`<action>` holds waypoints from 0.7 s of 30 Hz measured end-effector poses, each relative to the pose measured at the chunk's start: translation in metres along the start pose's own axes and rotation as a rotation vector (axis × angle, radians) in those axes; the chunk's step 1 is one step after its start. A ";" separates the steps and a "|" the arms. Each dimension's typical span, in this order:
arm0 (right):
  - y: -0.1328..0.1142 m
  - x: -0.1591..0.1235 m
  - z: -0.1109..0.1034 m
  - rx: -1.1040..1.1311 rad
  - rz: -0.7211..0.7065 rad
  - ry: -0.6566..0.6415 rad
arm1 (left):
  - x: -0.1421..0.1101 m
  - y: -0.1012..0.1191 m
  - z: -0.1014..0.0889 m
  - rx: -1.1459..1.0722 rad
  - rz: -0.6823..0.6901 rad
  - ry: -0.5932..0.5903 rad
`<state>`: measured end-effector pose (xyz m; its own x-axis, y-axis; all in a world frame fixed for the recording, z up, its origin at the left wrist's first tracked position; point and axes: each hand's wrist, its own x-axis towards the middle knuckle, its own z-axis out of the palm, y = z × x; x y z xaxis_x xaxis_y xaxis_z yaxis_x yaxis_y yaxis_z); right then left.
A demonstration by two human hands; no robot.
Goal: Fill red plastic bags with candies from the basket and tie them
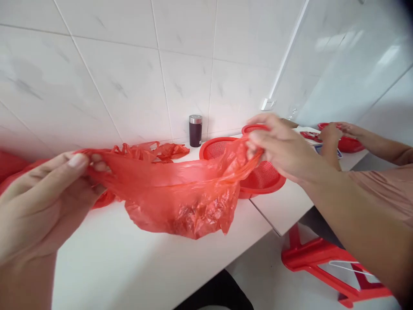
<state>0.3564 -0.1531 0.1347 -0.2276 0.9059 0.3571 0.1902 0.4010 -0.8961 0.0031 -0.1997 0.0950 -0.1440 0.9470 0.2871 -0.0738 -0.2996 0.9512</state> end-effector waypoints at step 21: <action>-0.078 0.056 0.110 -0.086 -0.365 -0.498 | 0.017 0.039 0.058 0.392 -0.264 -0.663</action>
<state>0.2235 -0.1483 0.1959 -0.7064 0.5446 0.4521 0.0875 0.7010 -0.7078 0.0546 -0.1891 0.1436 0.4535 0.8891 -0.0616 0.3453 -0.1115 0.9318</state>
